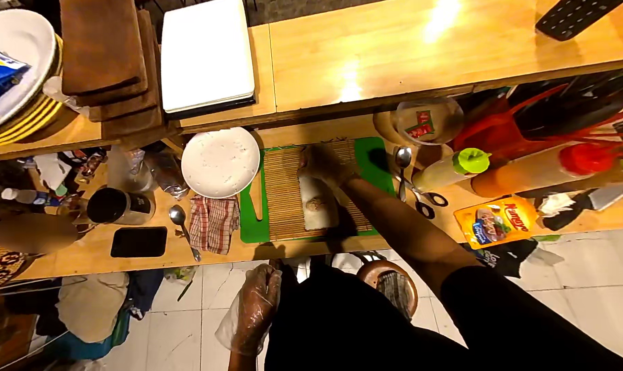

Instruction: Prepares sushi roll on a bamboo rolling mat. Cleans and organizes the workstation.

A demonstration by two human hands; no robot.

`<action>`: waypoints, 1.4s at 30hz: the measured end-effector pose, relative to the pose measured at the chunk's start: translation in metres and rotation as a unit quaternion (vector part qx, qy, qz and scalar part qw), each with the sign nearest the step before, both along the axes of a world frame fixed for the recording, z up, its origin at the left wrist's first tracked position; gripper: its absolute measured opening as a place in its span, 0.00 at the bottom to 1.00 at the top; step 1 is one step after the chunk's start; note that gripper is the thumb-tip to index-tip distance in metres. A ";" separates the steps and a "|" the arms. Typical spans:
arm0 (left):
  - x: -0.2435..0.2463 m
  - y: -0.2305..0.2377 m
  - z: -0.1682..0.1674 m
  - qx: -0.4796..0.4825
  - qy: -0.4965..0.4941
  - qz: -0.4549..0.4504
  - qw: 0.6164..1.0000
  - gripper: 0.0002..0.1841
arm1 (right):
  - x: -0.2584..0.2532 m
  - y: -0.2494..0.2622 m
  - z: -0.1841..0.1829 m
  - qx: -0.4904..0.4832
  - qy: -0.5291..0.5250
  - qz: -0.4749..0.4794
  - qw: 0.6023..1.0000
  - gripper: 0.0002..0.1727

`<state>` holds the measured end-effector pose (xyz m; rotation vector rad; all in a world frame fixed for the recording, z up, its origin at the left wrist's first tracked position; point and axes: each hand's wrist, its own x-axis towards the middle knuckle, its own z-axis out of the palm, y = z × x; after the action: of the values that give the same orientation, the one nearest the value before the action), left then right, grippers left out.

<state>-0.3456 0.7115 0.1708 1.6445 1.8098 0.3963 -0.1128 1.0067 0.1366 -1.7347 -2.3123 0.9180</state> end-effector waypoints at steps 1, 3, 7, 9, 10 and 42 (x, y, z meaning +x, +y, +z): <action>0.000 0.001 0.001 0.003 0.004 0.000 1.000 0.17 | 0.000 0.000 0.001 -0.003 -0.010 0.004 1.000 0.17; 0.001 0.002 0.003 0.005 0.006 0.003 1.000 0.17 | 0.003 0.002 0.004 -0.007 -0.012 0.013 1.000 0.14; 0.001 0.002 0.006 0.002 0.000 0.009 1.000 0.16 | 0.004 0.004 0.002 0.006 -0.011 0.024 1.000 0.11; 0.001 0.000 0.005 0.003 -0.002 0.006 1.000 0.16 | 0.003 0.003 0.002 0.008 -0.012 0.029 0.999 0.12; 0.001 -0.001 0.005 0.004 -0.001 0.003 1.000 0.16 | 0.003 0.003 0.003 0.005 -0.008 0.032 0.999 0.12; 0.000 -0.007 0.004 -0.010 0.008 -0.001 1.000 0.17 | 0.020 0.003 0.005 0.011 0.060 0.020 0.998 0.12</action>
<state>-0.3453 0.7048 0.1747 1.6405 1.8176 0.3622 -0.0931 1.0097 0.1420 -1.5836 -2.2797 0.9712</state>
